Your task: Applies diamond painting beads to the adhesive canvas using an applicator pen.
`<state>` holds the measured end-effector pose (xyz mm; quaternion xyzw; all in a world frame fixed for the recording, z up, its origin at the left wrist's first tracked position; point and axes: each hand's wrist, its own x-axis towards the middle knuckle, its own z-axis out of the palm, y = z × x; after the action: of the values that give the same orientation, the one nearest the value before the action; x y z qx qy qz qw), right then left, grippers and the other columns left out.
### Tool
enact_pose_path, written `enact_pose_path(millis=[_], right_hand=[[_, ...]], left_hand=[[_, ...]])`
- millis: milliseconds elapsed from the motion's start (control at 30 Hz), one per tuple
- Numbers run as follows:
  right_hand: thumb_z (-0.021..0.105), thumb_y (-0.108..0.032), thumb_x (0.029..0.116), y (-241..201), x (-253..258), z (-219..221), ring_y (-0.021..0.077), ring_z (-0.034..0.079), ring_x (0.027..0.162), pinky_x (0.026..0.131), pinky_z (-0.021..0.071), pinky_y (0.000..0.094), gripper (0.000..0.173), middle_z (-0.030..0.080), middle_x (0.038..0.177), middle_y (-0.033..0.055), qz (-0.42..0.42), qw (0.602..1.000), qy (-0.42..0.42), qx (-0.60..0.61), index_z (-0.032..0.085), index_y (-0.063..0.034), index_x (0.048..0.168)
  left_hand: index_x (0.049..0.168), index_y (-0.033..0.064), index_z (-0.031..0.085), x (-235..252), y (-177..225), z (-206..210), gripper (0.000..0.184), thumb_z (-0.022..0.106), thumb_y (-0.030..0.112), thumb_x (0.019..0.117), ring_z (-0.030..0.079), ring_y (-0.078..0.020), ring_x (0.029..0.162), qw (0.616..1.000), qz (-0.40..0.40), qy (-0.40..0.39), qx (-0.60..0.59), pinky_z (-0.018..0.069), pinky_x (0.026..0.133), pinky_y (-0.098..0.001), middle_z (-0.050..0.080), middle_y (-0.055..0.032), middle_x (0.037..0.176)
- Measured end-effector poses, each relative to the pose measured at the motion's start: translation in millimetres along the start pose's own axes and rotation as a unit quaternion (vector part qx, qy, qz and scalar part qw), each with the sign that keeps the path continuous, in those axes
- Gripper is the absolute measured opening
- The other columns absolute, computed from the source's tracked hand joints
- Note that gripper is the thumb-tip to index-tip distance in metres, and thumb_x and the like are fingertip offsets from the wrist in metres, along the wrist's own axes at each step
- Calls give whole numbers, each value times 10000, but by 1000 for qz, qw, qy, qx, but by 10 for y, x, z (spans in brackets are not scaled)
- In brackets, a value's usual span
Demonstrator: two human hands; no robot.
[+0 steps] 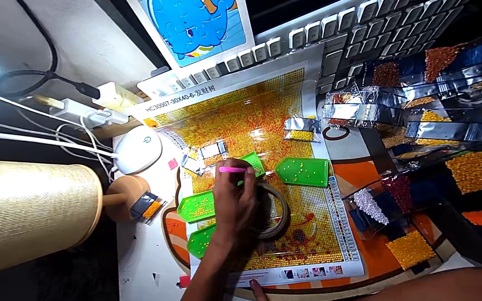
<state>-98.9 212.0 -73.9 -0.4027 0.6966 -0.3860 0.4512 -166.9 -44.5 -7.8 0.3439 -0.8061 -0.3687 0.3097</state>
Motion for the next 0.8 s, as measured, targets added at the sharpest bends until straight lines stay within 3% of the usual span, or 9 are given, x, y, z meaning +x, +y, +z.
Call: enact_pose_path(millis=[133,200,300,367,433,533,633,800], right_hand=[[523,-348,1047,-20,-6,-60,77,564,1314,1117,450,256,397,666,1345,63,13,1000,-28,-1,668,-108,1328],[518,-341,1049,-45,-22,-149,45,527,1345,1141,420,229,422,629,1399,18,43,997,-61,25,616,-106,1384],[603,-453,994,27,-34,-80,22,586,1259,1098,472,239,472,693,1281,-6,62,997,48,3,666,-108,1310],[623,-466,979,17,-6,-124,2,600,1228,1085,477,228,474,707,1245,-24,51,997,63,11,671,-116,1295],[647,-411,972,-192,45,-271,-14,603,1214,1079,472,203,449,712,1237,-21,62,996,44,45,672,-94,1288],[661,-191,970,-664,179,-568,-25,594,1195,1055,446,155,370,698,1240,30,56,981,-30,183,643,-4,1288],[666,-110,965,-184,66,-441,31,599,1217,1072,469,193,341,687,1254,45,-32,960,-24,276,638,1,1286],[682,32,893,-162,18,-453,32,642,1147,1034,508,213,297,726,1168,22,-31,921,-1,389,687,-15,1186]], left_hand=[[1114,113,636,-6,128,-94,103,589,115,1022,655,-124,826,998,18,8,-60,592,724,-313,677,9,965],[1114,104,639,-56,160,-206,113,571,107,1023,666,-146,891,996,32,10,-85,598,784,-339,681,-4,999],[1113,86,628,-276,106,-488,130,551,94,1009,680,-215,949,989,24,32,-142,592,857,-418,699,-43,999],[1126,99,626,-536,99,-666,149,563,113,992,683,-243,938,983,11,40,-181,588,854,-439,696,-60,995],[1120,139,647,-877,123,-726,153,587,171,984,686,-237,929,977,-9,42,-209,586,858,-432,698,-46,994],[1086,147,681,-1427,69,-638,154,653,223,955,676,-242,933,968,-39,47,-244,589,843,-419,689,-50,1015],[1093,114,682,-1778,-30,-462,171,652,207,952,670,-249,948,962,-55,55,-262,589,845,-410,682,-72,1040],[1074,108,697,-1965,-148,-305,177,634,208,942,659,-242,991,972,-31,53,-225,583,860,-391,670,-69,1073]])
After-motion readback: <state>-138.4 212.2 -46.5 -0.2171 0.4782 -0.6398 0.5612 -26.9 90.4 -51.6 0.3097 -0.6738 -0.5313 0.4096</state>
